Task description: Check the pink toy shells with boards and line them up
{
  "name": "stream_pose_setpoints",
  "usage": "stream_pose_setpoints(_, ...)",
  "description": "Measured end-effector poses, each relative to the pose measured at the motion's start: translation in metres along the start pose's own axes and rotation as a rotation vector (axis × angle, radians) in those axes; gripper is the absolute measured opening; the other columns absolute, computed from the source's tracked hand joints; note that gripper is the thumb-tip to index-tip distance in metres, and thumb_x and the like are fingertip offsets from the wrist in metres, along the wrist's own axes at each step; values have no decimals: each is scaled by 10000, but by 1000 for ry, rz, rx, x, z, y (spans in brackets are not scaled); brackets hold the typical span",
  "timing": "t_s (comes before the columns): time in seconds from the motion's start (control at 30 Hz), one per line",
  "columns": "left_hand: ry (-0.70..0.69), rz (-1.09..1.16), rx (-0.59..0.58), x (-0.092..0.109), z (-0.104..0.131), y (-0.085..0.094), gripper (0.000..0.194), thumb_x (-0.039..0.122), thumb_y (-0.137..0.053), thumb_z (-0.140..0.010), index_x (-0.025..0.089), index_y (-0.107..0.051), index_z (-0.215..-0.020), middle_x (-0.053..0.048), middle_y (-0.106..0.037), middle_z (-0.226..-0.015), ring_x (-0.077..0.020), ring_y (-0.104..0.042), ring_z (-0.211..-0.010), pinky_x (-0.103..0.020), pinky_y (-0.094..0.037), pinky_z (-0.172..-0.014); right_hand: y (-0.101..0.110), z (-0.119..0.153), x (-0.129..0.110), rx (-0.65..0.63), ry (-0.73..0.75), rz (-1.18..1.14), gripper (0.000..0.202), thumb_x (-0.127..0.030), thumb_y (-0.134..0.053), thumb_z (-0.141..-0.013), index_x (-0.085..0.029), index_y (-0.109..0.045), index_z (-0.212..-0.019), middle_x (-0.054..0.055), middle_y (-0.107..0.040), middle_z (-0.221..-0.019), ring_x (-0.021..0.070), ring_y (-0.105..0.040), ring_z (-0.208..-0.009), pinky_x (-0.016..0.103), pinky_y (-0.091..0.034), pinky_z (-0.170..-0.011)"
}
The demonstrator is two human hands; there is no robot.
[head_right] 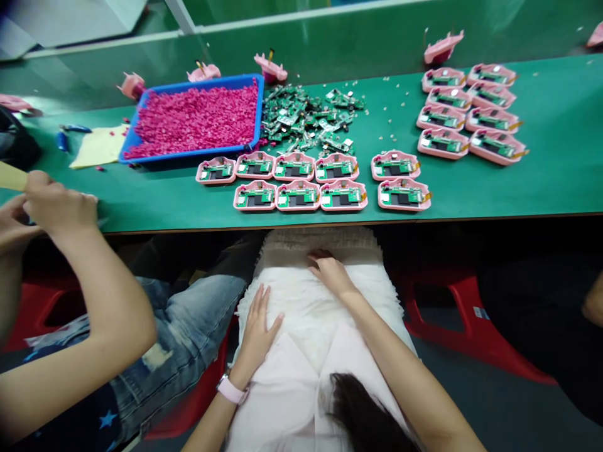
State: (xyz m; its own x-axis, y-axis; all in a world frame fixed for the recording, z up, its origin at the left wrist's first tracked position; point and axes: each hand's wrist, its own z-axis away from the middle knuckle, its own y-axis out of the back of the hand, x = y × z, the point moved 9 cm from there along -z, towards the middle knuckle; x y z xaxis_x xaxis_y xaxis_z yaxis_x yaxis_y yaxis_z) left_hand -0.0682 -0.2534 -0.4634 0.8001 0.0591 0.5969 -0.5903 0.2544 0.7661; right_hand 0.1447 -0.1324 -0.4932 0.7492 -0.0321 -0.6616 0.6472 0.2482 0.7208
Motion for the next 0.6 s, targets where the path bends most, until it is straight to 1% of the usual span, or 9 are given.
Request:
stream_pose_setpoints(0.07,-6,3,-11,0,0,0,670,388,-438,-952,246,-143,-1536,-151,-188,-1626,-266,-164,-1508,-551,-225,-1203,-13,-7,2,7,-55,32,301,-225,-634,-854,-194,-657,-1153,122,-668,-1207,250,-649,-1032,288,-504,-822)
stream_pose_setpoints(0.13,-3,5,-1,-1,0,0,661,388,-431,-954,246,-149,-1535,-149,-192,-1625,-266,-170,-1507,-552,-228,-1202,-21,-14,8,4,-111,58,294,-226,-616,-882,-148,-633,-1165,167,-643,-1218,261,-635,-1054,308,-504,-843)
stream_pose_setpoints(0.17,1,3,10,-1,-1,1,654,388,-430,-955,243,-159,-1532,-148,-200,-1622,-265,-176,-1505,-550,-228,-1202,-25,-17,12,-8,-129,66,278,-224,-612,-892,-137,-630,-1156,171,-645,-1201,257,-631,-1060,313,-502,-863)
stream_pose_setpoints(0.27,-5,-15,43,-2,-6,1,639,385,-436,-951,227,-199,-1523,-149,-233,-1612,-261,-200,-1499,-538,-230,-1206,-33,-27,20,-74,-155,77,222,-239,-600,-926,-145,-629,-1125,120,-653,-1164,219,-628,-1053,358,-512,-911)
stream_pose_setpoints(0.33,-24,-23,54,-2,-9,0,635,384,-444,-947,217,-221,-1518,-152,-250,-1605,-262,-221,-1492,-531,-244,-1204,-39,-32,23,-125,-170,81,228,-282,-593,-943,-156,-623,-1131,86,-643,-1169,201,-631,-1031,400,-532,-898)
stream_pose_setpoints(0.4,-46,-31,79,-3,-12,1,629,387,-446,-944,204,-244,-1511,-163,-275,-1594,-274,-250,-1482,-533,-273,-1192,-42,-35,23,-162,-193,83,249,-326,-581,-954,-179,-617,-1151,74,-631,-1187,193,-633,-1012,407,-546,-874)
stream_pose_setpoints(0.5,-80,-52,136,-7,-16,3,615,398,-445,-942,206,-276,-1501,-169,-309,-1578,-294,-291,-1464,-545,-316,-1168,-41,-39,22,-181,-227,75,262,-338,-572,-958,-196,-610,-1175,79,-619,-1213,193,-630,-1015,396,-548,-870)
stream_pose_setpoints(0.6,-102,-63,166,-10,-22,3,617,408,-451,-936,234,-276,-1502,-157,-321,-1574,-302,-311,-1456,-554,-335,-1155,-36,-45,22,-167,-255,51,289,-341,-583,-952,-187,-599,-1196,81,-614,-1221,204,-628,-1029,409,-547,-874)
